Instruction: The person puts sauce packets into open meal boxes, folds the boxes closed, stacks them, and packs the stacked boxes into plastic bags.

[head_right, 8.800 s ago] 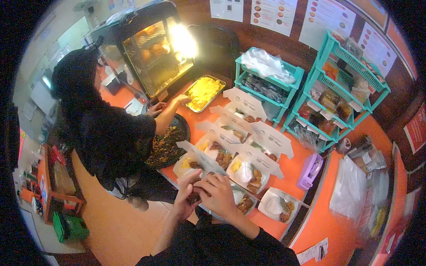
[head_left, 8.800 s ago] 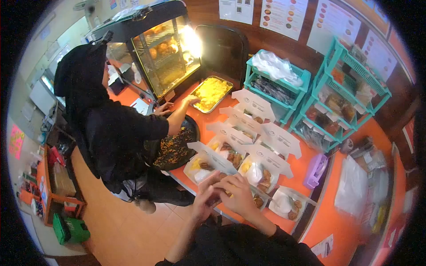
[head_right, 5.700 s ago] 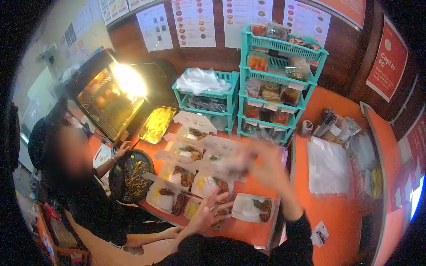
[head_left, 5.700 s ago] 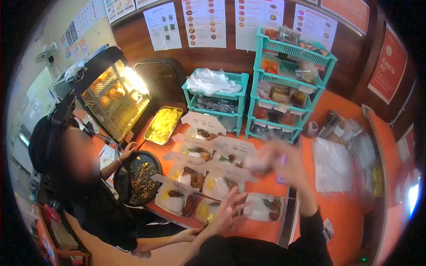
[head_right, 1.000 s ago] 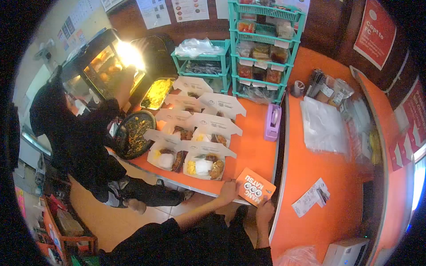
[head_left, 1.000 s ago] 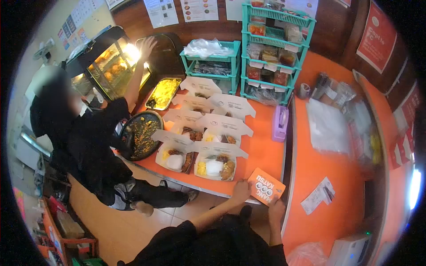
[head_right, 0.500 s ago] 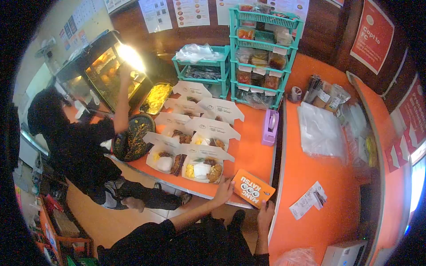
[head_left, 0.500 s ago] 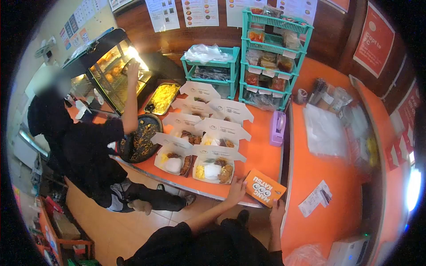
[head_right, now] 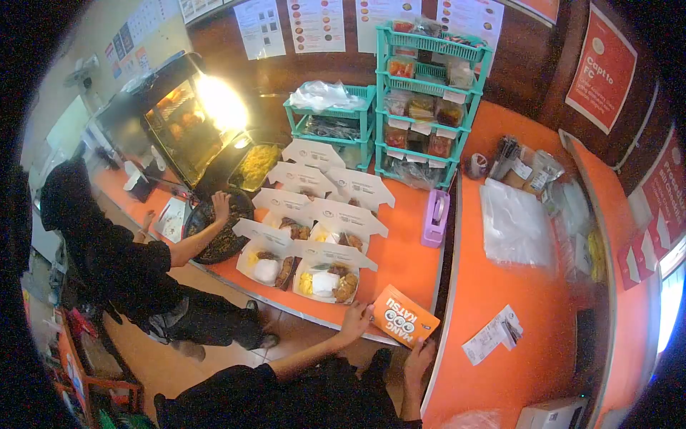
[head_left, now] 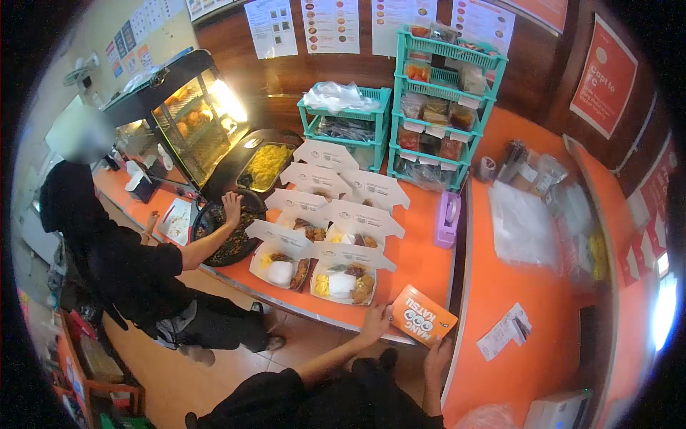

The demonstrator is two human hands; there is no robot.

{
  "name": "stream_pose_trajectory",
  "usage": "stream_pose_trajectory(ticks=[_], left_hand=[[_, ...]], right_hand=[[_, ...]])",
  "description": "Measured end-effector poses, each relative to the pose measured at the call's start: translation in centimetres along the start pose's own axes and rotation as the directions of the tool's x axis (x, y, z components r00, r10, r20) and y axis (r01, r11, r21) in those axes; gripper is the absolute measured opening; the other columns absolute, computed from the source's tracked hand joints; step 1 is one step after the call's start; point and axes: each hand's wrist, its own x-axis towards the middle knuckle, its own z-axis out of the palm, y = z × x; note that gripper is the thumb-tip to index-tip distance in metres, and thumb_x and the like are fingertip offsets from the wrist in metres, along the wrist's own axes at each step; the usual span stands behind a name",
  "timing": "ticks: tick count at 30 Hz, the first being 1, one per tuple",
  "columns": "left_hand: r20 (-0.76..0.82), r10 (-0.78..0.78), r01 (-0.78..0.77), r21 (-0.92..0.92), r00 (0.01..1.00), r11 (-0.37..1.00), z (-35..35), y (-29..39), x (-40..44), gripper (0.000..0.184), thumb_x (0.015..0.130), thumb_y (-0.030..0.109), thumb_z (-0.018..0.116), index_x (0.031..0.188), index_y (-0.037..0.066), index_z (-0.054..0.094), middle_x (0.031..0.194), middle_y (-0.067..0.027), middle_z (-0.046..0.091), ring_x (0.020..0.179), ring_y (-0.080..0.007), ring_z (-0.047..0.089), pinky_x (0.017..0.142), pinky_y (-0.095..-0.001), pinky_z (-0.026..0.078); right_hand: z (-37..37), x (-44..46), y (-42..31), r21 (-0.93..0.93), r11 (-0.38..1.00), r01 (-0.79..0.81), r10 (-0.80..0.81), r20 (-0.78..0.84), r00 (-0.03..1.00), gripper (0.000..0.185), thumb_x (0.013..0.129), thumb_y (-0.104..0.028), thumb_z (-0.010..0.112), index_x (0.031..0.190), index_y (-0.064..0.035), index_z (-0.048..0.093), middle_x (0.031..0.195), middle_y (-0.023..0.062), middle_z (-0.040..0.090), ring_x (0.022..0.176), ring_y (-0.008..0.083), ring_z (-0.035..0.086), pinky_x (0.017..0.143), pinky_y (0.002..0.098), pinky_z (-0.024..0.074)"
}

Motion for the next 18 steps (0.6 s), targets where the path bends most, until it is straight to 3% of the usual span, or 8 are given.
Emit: stream_pose_trajectory(ticks=[5, 6, 7, 9, 11, 13, 17, 18], left_hand=[[-0.056, 0.137, -0.132, 0.089, 0.989, 0.987, 1.0, -2.7, 1.0, 0.038, 0.097, 0.028, 0.052, 0.116, -0.004, 0.060, 0.097, -0.0210, 0.061, 0.085, -0.0314, 0.058, 0.075, -0.0418, 0.047], [0.103, -0.012, 0.032, -0.196, 0.995, 0.980, 0.5, -2.4, 1.2, 0.039, 0.097, 0.030, 0.053, 0.117, -0.002, 0.060, 0.098, -0.0186, 0.061, 0.089, -0.0300, 0.058, 0.079, -0.0402, 0.047], [0.295, -0.101, 0.228, -0.434, 0.950, 0.872, 0.1, -2.2, 1.4, 0.041, 0.097, 0.033, 0.053, 0.119, -0.001, 0.059, 0.100, -0.0162, 0.062, 0.092, -0.0286, 0.059, 0.082, -0.0386, 0.047], [0.266, -0.071, 0.225, -0.611, 0.961, 0.759, 0.2, -2.4, 1.7, 0.046, 0.097, 0.037, 0.054, 0.124, 0.000, 0.055, 0.111, -0.0143, 0.059, 0.105, -0.0287, 0.055, 0.093, -0.0373, 0.043], [0.197, 0.059, -0.002, -0.277, 0.979, 0.961, -0.5, -2.5, 1.4, 0.056, 0.096, 0.040, 0.054, 0.136, 0.002, 0.045, 0.110, -0.0120, 0.052, 0.110, -0.0219, 0.048, 0.096, -0.0368, 0.041], [0.183, 0.055, -0.014, -0.216, 0.982, 0.976, 0.3, -3.6, 1.3, 0.057, 0.097, 0.044, 0.050, 0.135, 0.001, 0.045, 0.113, -0.0161, 0.050, 0.112, -0.0252, 0.047, 0.097, -0.0382, 0.040], [0.029, 0.117, -0.116, -0.032, 0.993, 0.993, 2.4, -4.3, 1.0, 0.054, 0.100, 0.042, 0.044, 0.131, -0.002, 0.046, 0.111, -0.0201, 0.051, 0.109, -0.0352, 0.049, 0.095, -0.0429, 0.040], [0.030, 0.111, -0.111, 0.004, 0.993, 0.994, 2.5, -4.0, 1.0, 0.052, 0.100, 0.039, 0.043, 0.129, -0.003, 0.048, 0.111, -0.0201, 0.052, 0.108, -0.0365, 0.049, 0.095, -0.0434, 0.040]], right_hand=[[-0.4, 1.0, 0.9, -0.191, 0.981, -0.017, 0.037, 0.101, 0.994, 0.049, 0.099, -0.037, 0.047, 0.116, 0.0088, 0.051, 0.113, 0.0330, 0.054, 0.105, 0.0424, 0.053, 0.091, 0.0461, 0.0405], [-0.2, 1.3, 1.1, 0.031, 0.998, -0.053, 0.049, 0.127, 0.991, 0.050, 0.098, -0.037, 0.051, 0.123, 0.0064, 0.046, 0.121, 0.0295, 0.051, 0.110, 0.0395, 0.052, 0.094, 0.0464, 0.0397], [0.0, 1.5, 1.6, 0.035, 0.999, -0.028, 0.023, 0.135, 0.991, 0.050, 0.098, -0.037, 0.051, 0.123, 0.0064, 0.046, 0.121, 0.0295, 0.051, 0.110, 0.0395, 0.052, 0.094, 0.0464, 0.0397], [0.5, 1.7, 2.4, 0.300, 0.954, -0.012, -0.021, 0.107, 0.994, 0.054, 0.097, -0.033, 0.056, 0.132, 0.0031, 0.036, 0.128, 0.0243, 0.046, 0.115, 0.0349, 0.050, 0.098, 0.0449, 0.0390], [0.2, 2.0, 2.1, 0.402, 0.916, -0.018, -0.051, 0.161, 0.986, 0.062, 0.095, -0.029, 0.059, 0.138, 0.0016, 0.026, 0.130, 0.0214, 0.044, 0.118, 0.0317, 0.049, 0.102, 0.0422, 0.0377], [0.4, 1.9, 0.8, 0.431, 0.880, 0.201, -0.228, 0.012, 0.974, 0.063, 0.095, -0.027, 0.060, 0.140, 0.0022, 0.027, 0.132, 0.0221, 0.045, 0.118, 0.0314, 0.049, 0.101, 0.0415, 0.0385], [-0.5, 3.0, 3.3, 0.355, 0.934, 0.027, -0.092, 0.166, 0.982, 0.054, 0.096, -0.027, 0.057, 0.136, 0.0035, 0.039, 0.131, 0.0221, 0.048, 0.115, 0.0320, 0.051, 0.097, 0.0420, 0.0399], [-1.1, 3.4, 2.9, 0.206, 0.979, -0.005, -0.048, 0.248, 0.968, 0.048, 0.097, -0.028, 0.056, 0.131, 0.0042, 0.045, 0.129, 0.0227, 0.050, 0.113, 0.0331, 0.052, 0.096, 0.0423, 0.0401]])
